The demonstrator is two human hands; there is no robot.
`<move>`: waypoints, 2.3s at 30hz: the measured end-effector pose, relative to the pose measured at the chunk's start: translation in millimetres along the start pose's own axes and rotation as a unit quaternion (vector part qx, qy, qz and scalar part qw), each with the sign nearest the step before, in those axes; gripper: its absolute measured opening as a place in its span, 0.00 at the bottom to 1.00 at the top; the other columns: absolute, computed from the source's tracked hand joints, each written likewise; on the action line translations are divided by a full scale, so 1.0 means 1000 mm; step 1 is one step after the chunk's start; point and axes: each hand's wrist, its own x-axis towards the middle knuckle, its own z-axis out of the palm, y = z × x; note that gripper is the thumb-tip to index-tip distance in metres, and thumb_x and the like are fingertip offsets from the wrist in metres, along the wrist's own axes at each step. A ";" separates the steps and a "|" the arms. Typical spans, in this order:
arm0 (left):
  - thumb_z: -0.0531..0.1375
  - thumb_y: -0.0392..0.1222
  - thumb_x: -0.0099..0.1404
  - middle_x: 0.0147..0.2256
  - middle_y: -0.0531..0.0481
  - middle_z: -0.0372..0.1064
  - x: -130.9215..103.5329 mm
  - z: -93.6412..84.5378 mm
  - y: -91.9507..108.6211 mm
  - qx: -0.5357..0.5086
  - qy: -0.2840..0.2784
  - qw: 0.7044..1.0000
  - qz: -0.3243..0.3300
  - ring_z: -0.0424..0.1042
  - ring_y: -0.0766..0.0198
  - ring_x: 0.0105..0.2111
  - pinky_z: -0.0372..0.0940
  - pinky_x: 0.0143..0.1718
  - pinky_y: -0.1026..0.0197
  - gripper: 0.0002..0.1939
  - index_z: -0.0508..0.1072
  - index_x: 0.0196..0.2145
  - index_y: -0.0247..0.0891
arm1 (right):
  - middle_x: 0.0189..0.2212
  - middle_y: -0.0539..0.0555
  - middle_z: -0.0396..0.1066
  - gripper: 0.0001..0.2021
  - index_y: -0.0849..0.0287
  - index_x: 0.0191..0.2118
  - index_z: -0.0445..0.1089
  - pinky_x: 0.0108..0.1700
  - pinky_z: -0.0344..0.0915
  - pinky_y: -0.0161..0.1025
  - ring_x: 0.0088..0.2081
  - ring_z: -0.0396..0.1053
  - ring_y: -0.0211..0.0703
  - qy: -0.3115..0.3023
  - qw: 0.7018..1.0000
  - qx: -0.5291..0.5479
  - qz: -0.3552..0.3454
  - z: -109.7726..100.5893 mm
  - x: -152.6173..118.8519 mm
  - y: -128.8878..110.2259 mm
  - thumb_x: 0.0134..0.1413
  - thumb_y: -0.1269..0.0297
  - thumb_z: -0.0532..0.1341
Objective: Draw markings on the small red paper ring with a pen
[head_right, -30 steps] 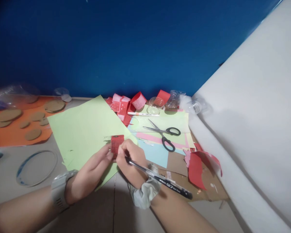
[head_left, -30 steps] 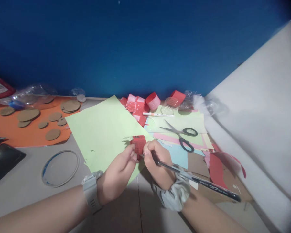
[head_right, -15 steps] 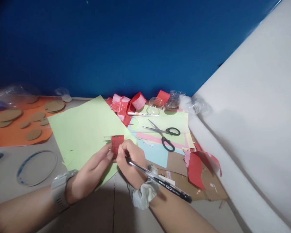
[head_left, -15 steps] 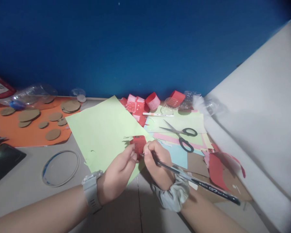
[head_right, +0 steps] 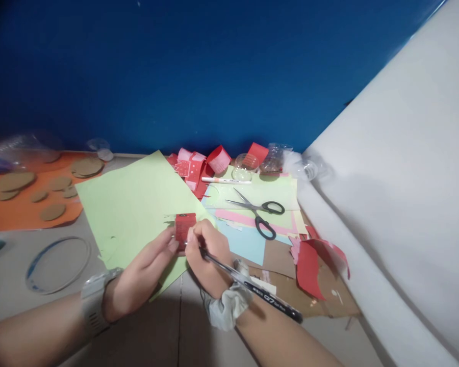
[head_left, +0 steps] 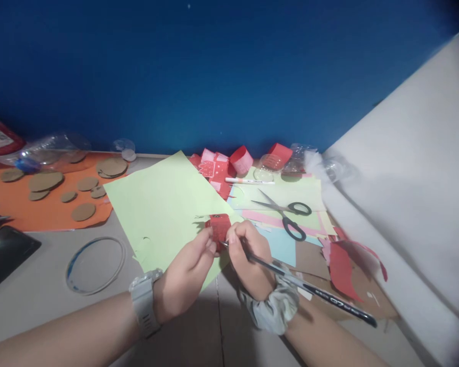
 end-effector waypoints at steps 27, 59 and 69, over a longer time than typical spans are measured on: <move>0.46 0.41 0.72 0.48 0.43 0.72 0.000 0.000 0.000 0.000 0.020 1.000 0.002 0.68 0.58 0.39 0.61 0.51 0.58 0.17 0.69 0.50 0.34 | 0.24 0.45 0.61 0.09 0.55 0.29 0.56 0.27 0.56 0.32 0.24 0.58 0.34 -0.018 0.998 -0.018 -0.049 -0.002 0.001 0.002 0.60 0.71 0.54; 0.52 0.45 0.72 0.38 0.48 0.76 0.000 0.000 0.003 -0.004 0.093 0.996 0.010 0.73 0.60 0.40 0.66 0.46 0.62 0.14 0.74 0.40 0.37 | 0.24 0.47 0.61 0.09 0.53 0.30 0.57 0.26 0.58 0.36 0.24 0.60 0.37 0.014 0.984 0.075 -0.160 0.002 -0.004 0.003 0.58 0.76 0.53; 0.52 0.50 0.71 0.28 0.50 0.74 0.002 -0.004 0.007 0.003 0.088 0.996 -0.013 0.72 0.61 0.32 0.68 0.38 0.62 0.20 0.74 0.28 0.35 | 0.21 0.47 0.60 0.11 0.52 0.31 0.55 0.23 0.58 0.37 0.21 0.61 0.39 0.013 0.970 0.039 -0.238 0.000 -0.001 -0.006 0.54 0.78 0.53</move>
